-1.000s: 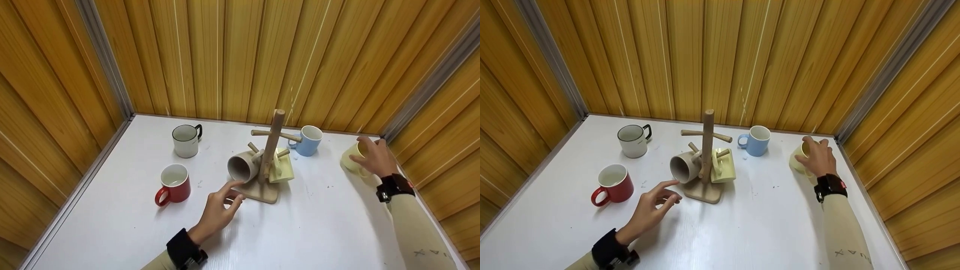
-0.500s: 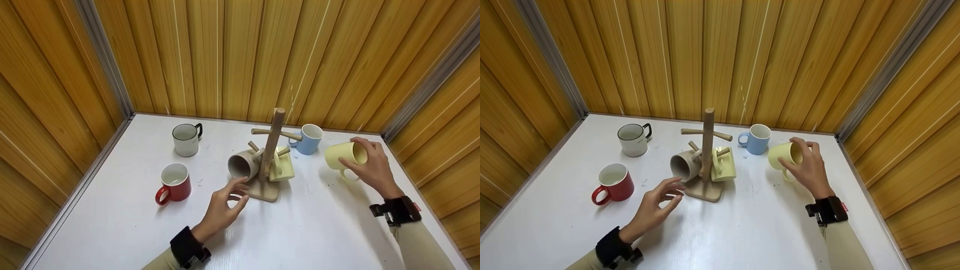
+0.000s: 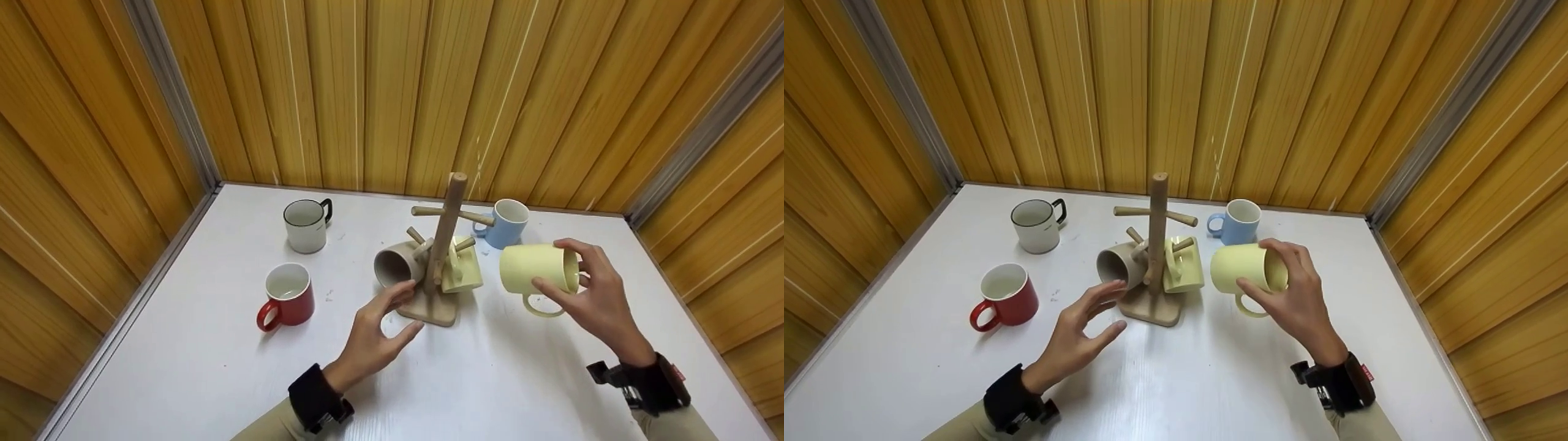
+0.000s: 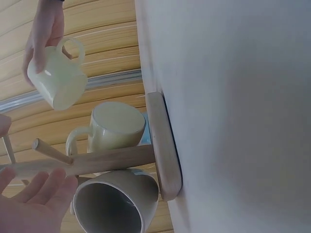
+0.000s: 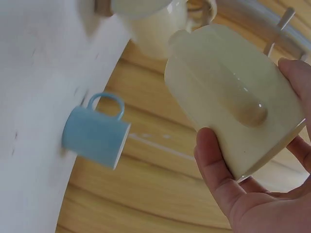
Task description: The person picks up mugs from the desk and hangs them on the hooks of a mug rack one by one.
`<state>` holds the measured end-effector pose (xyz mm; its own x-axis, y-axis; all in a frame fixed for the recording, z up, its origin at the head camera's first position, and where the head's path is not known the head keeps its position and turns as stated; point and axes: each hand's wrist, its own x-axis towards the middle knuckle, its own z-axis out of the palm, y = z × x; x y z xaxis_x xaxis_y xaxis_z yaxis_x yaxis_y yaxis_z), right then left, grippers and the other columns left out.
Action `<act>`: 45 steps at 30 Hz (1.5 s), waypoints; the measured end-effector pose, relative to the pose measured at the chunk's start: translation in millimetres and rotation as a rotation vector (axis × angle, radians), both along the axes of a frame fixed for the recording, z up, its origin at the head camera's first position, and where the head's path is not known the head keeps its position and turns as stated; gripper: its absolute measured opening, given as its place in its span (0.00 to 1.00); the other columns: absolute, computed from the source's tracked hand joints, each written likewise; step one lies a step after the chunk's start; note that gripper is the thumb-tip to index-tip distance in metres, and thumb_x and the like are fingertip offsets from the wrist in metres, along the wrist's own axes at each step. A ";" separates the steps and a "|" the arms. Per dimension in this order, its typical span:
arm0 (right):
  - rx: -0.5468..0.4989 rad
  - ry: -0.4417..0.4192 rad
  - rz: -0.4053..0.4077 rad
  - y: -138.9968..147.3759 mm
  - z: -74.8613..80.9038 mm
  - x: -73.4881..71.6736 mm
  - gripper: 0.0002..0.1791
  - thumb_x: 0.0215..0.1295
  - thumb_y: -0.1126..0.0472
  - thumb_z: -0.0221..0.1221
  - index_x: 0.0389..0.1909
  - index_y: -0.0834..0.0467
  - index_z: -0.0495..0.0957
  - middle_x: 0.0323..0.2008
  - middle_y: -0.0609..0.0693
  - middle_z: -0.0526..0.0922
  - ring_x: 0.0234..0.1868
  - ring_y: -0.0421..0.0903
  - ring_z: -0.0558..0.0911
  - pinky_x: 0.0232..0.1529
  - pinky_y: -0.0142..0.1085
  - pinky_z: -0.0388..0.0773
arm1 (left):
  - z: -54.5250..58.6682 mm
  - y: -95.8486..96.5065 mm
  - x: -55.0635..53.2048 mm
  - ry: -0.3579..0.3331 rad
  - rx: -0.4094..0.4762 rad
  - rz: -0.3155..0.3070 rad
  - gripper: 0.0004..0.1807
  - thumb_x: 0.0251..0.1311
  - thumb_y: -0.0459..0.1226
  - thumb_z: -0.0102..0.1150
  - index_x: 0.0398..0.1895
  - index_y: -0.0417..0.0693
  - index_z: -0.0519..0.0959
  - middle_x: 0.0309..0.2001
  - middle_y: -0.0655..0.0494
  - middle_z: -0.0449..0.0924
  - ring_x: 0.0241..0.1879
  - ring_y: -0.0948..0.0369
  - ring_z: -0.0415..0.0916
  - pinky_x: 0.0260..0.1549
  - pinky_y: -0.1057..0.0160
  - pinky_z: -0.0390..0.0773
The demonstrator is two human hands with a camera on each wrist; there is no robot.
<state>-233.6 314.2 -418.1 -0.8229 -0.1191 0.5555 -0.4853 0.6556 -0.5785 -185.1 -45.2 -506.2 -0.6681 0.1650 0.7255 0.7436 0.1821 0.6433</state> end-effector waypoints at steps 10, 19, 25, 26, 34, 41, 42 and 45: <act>-0.083 0.043 0.204 -53.8 8.4 42.4 0.40 0.39 0.77 0.79 0.58 0.67 0.74 0.52 0.57 0.78 0.35 0.39 0.81 0.40 0.24 0.83 | 9.4 10.4 3.4 0.068 -0.075 0.011 0.42 0.55 0.38 0.78 0.73 0.47 0.68 0.73 0.41 0.68 0.72 0.48 0.67 0.68 0.52 0.70; -0.146 -0.011 0.385 -83.0 -11.8 48.7 0.41 0.42 0.74 0.79 0.60 0.62 0.73 0.55 0.55 0.78 0.40 0.43 0.87 0.45 0.32 0.85 | 15.8 14.1 7.2 0.079 -0.122 -0.063 0.48 0.52 0.42 0.80 0.75 0.47 0.65 0.75 0.39 0.63 0.74 0.45 0.62 0.70 0.47 0.66; -0.186 -0.060 0.477 -94.6 -22.0 51.1 0.39 0.48 0.73 0.77 0.62 0.61 0.71 0.50 0.55 0.81 0.41 0.46 0.89 0.42 0.36 0.87 | 14.1 13.4 7.7 0.111 -0.104 -0.109 0.46 0.52 0.39 0.81 0.73 0.44 0.66 0.73 0.41 0.67 0.72 0.47 0.66 0.67 0.52 0.72; -0.192 -0.066 0.483 -96.1 -23.1 51.5 0.39 0.48 0.73 0.77 0.62 0.61 0.71 0.49 0.54 0.83 0.41 0.46 0.89 0.41 0.36 0.87 | 13.4 13.2 7.3 0.114 -0.095 -0.124 0.45 0.52 0.38 0.80 0.73 0.44 0.67 0.72 0.41 0.68 0.71 0.48 0.67 0.64 0.54 0.75; -0.262 -0.148 0.506 -99.1 -32.4 52.4 0.37 0.53 0.76 0.73 0.64 0.62 0.69 0.54 0.59 0.81 0.43 0.48 0.89 0.36 0.38 0.88 | 10.5 14.3 7.6 0.044 0.005 -0.244 0.41 0.52 0.31 0.79 0.70 0.39 0.69 0.66 0.40 0.72 0.64 0.51 0.74 0.54 0.58 0.82; -0.255 -0.289 0.501 -95.7 -35.6 53.7 0.33 0.62 0.70 0.70 0.66 0.59 0.66 0.57 0.59 0.76 0.42 0.50 0.89 0.35 0.42 0.88 | 10.8 16.9 13.8 -0.049 0.078 -0.285 0.40 0.50 0.26 0.78 0.67 0.31 0.70 0.64 0.37 0.73 0.61 0.50 0.78 0.53 0.54 0.82; -0.242 -0.306 0.503 -94.8 -36.2 53.1 0.33 0.63 0.69 0.69 0.66 0.58 0.66 0.57 0.60 0.75 0.42 0.50 0.89 0.35 0.42 0.88 | 9.2 17.0 13.8 -0.065 0.084 -0.287 0.39 0.51 0.27 0.78 0.68 0.32 0.70 0.64 0.38 0.73 0.61 0.51 0.77 0.53 0.55 0.82; -0.197 -0.342 0.540 -90.1 -37.7 50.0 0.32 0.67 0.68 0.65 0.68 0.57 0.63 0.57 0.61 0.73 0.43 0.50 0.89 0.36 0.42 0.88 | 0.0 17.7 10.9 -0.127 0.108 -0.298 0.39 0.53 0.30 0.77 0.70 0.37 0.71 0.65 0.42 0.74 0.60 0.51 0.78 0.53 0.56 0.82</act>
